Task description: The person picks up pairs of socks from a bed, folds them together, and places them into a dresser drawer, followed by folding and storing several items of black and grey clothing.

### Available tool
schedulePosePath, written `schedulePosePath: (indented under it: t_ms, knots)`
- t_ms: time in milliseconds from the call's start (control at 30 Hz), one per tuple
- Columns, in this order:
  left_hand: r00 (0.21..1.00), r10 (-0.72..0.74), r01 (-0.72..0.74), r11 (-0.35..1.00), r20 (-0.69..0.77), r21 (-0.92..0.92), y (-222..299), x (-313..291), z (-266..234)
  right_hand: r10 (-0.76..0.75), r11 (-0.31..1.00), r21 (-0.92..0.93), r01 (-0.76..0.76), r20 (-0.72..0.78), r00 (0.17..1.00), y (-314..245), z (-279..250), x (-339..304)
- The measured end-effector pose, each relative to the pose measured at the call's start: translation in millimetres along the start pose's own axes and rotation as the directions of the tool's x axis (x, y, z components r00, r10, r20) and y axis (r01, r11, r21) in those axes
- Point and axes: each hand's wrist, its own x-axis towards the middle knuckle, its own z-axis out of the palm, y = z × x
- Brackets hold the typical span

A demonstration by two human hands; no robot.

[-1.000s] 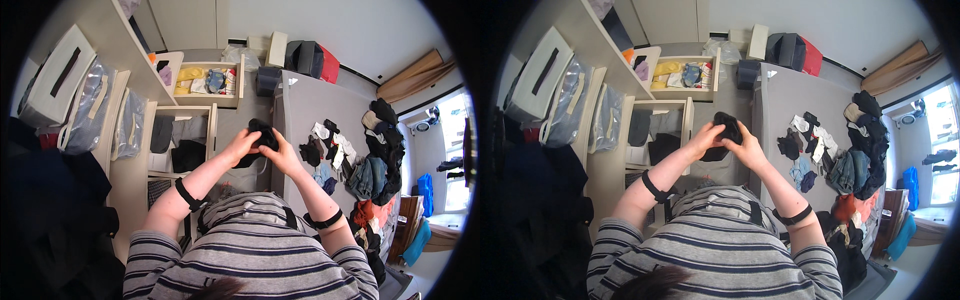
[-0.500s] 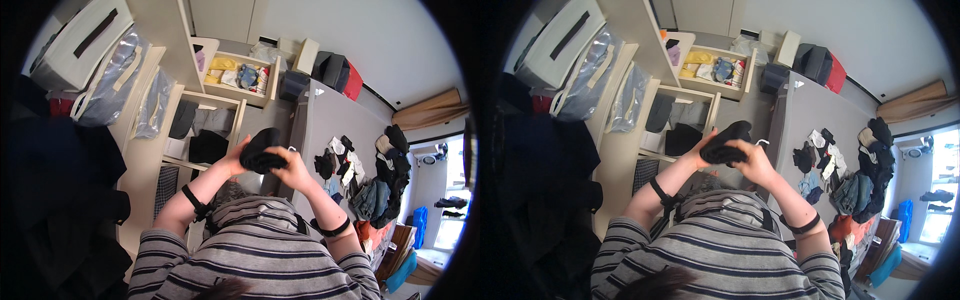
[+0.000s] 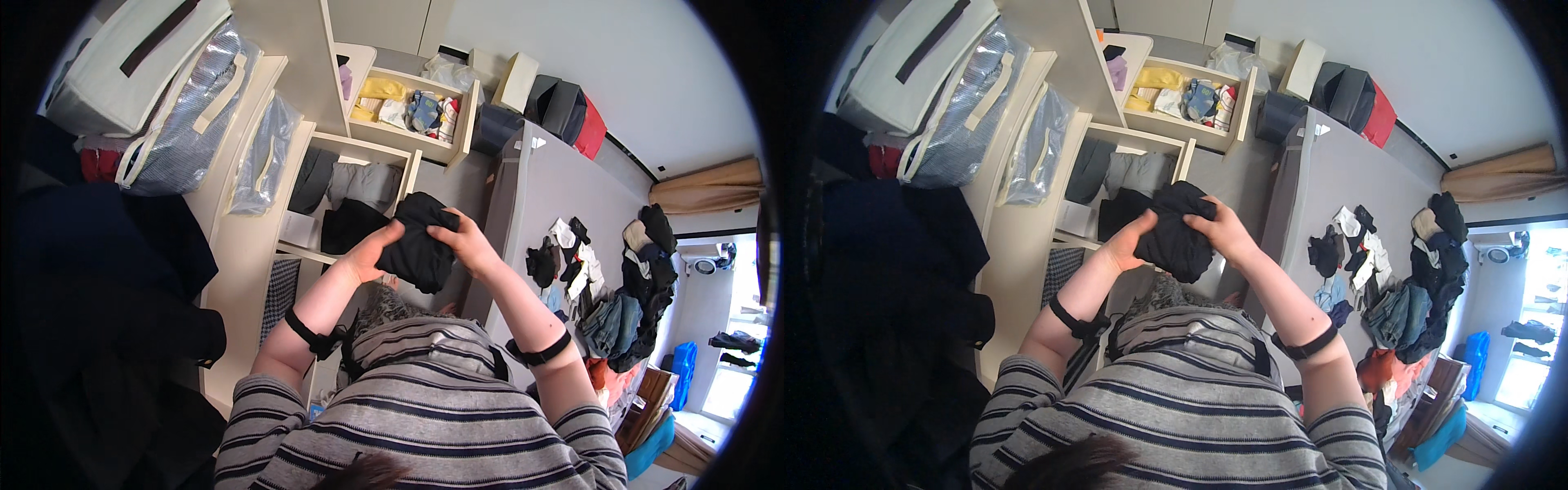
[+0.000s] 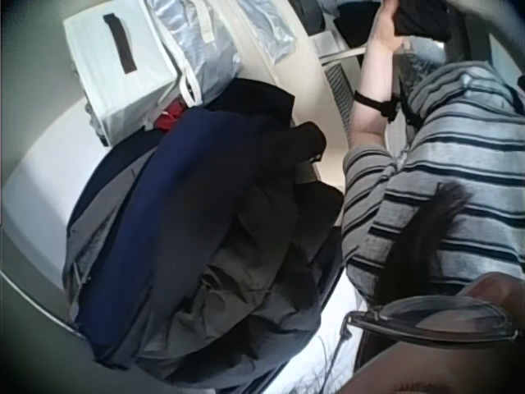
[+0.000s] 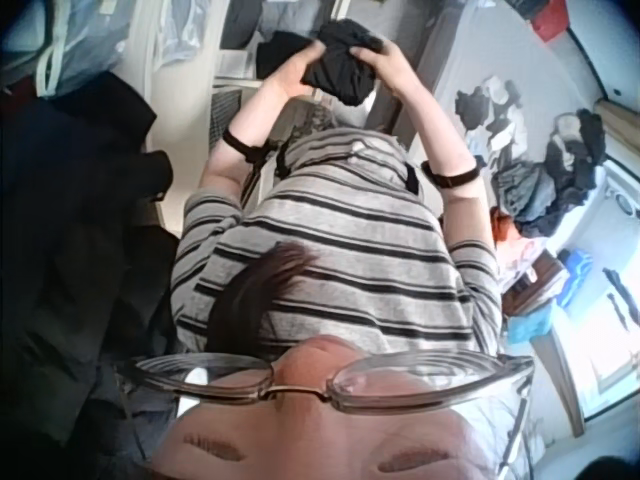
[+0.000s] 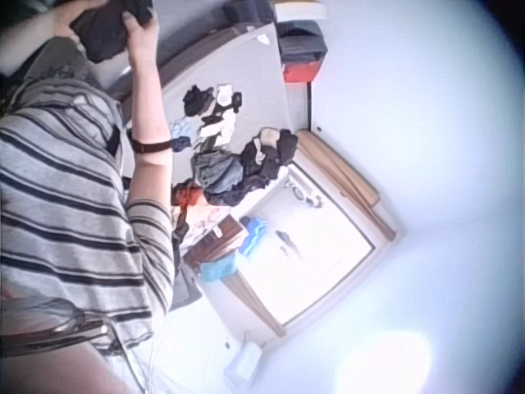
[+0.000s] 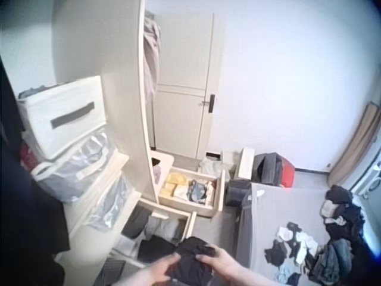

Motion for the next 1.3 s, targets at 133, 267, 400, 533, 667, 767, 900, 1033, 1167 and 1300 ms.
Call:
schedulePosePath:
  t_ms: [133,267,400,533,667,767,900,1033,1167,1300]
  knots:
    - [0.944,0.21,-0.147,0.958,-0.255,0.246,16.7,-5.8,-7.2,0.007,0.996,-0.088,-0.007,0.001,1.0,-3.1,11.3,19.7]
    - [0.811,0.44,-0.349,0.893,-0.387,0.284,52.7,-30.1,-33.5,0.164,0.963,-0.242,-0.119,0.176,0.971,-3.5,4.2,23.8]
    - [0.673,0.588,-0.496,0.809,-0.448,0.316,78.1,-50.2,-53.5,0.114,0.993,-0.039,-0.108,0.241,0.964,16.7,16.8,29.4]
    - [0.563,0.67,-0.524,0.743,-0.485,0.417,76.4,-48.3,-79.7,0.131,0.986,0.062,-0.156,0.294,0.947,45.6,38.7,40.2]
    - [0.623,0.565,-0.545,0.81,-0.541,0.217,55.1,-21.5,-122.8,0.138,0.972,-0.219,-0.088,0.226,0.964,65.3,32.4,38.0]
    - [0.754,0.417,-0.525,0.847,-0.508,-0.084,28.6,-1.7,-153.3,0.32,0.924,-0.284,-0.258,0.203,0.925,56.5,11.0,23.0]
    - [0.732,0.389,-0.565,0.806,-0.559,-0.179,-15.6,25.2,-168.4,0.413,0.89,-0.245,-0.384,0.083,0.907,60.2,-22.8,-0.9]
    - [0.535,0.447,-0.693,0.717,-0.717,-0.07,-30.3,10.7,-258.7,0.436,0.866,-0.282,-0.412,0.024,0.9,56.4,-22.3,-9.3]
    - [0.37,0.468,-0.643,0.753,-0.802,0.143,-22.7,12.1,-211.5,0.448,0.858,-0.238,-0.456,-0.089,0.889,70.6,-48.9,-28.9]
    - [0.502,0.441,-0.661,0.75,-0.744,-0.002,-17.4,6.6,-210.4,0.446,0.861,-0.219,-0.458,-0.107,0.889,75.8,-47.8,-34.8]
